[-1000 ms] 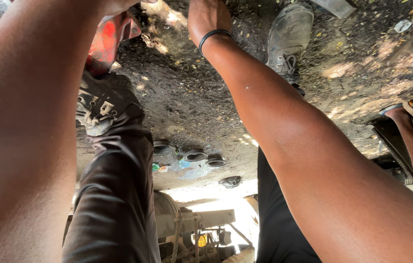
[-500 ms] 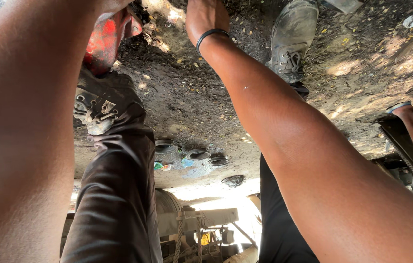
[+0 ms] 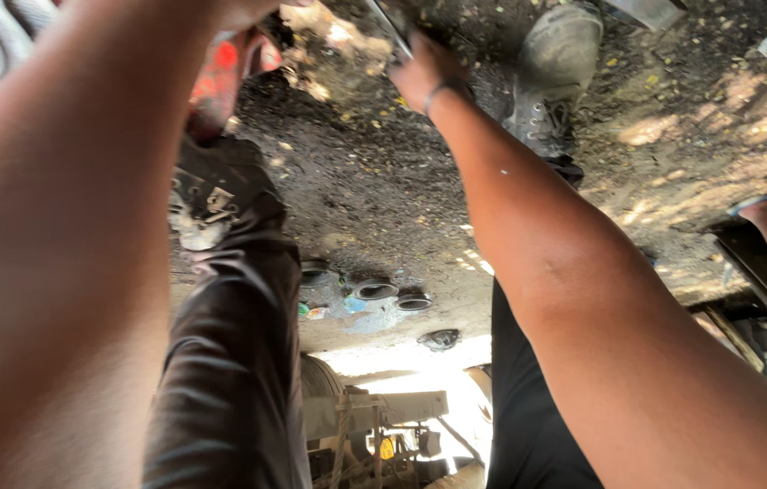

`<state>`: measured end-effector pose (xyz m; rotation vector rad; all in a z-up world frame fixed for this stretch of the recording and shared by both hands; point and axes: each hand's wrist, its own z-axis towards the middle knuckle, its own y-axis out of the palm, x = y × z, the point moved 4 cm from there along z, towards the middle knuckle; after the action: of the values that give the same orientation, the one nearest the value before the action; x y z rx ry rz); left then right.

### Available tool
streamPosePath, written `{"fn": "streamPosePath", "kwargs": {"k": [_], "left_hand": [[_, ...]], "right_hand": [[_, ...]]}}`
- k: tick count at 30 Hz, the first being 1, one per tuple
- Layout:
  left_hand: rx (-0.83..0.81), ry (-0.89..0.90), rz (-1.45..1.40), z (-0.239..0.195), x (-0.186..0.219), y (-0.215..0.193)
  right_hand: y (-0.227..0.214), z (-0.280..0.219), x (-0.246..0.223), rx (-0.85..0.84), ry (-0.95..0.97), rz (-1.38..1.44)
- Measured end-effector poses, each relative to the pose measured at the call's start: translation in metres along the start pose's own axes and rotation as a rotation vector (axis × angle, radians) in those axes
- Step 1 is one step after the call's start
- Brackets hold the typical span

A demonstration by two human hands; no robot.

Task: The person uses a wrench to tighten bolts on a red engine block placed on the ground. The camera shakes significantly throughout the process, likely due to the use of a power tool. The person adjusts their grip and position to access different bolts on the engine casing.

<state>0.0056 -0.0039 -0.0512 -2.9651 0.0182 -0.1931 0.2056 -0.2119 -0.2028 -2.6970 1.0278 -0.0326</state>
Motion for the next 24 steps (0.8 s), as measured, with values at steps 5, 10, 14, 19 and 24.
{"fn": "streamPosePath", "kwargs": {"k": [5, 10, 14, 19, 24], "left_hand": [[-0.014, -0.040, -0.045, -0.006, -0.007, -0.009], [-0.002, 0.067, -0.037, 0.009, 0.000, -0.007], [-0.074, 0.033, -0.107, 0.013, -0.003, 0.005], [0.078, 0.183, 0.224, 0.015, 0.003, -0.008], [0.267, 0.292, 0.177, 0.011, 0.004, -0.022]], "right_hand": [[0.007, 0.008, 0.029, -0.057, 0.002, -0.171], [0.008, 0.022, 0.027, 0.069, -0.136, -0.115], [0.023, 0.014, 0.037, 0.033, -0.002, -0.031], [0.013, -0.003, 0.021, 0.054, -0.030, -0.049], [-0.021, -0.097, -0.004, 0.041, -0.011, -0.128]]}}
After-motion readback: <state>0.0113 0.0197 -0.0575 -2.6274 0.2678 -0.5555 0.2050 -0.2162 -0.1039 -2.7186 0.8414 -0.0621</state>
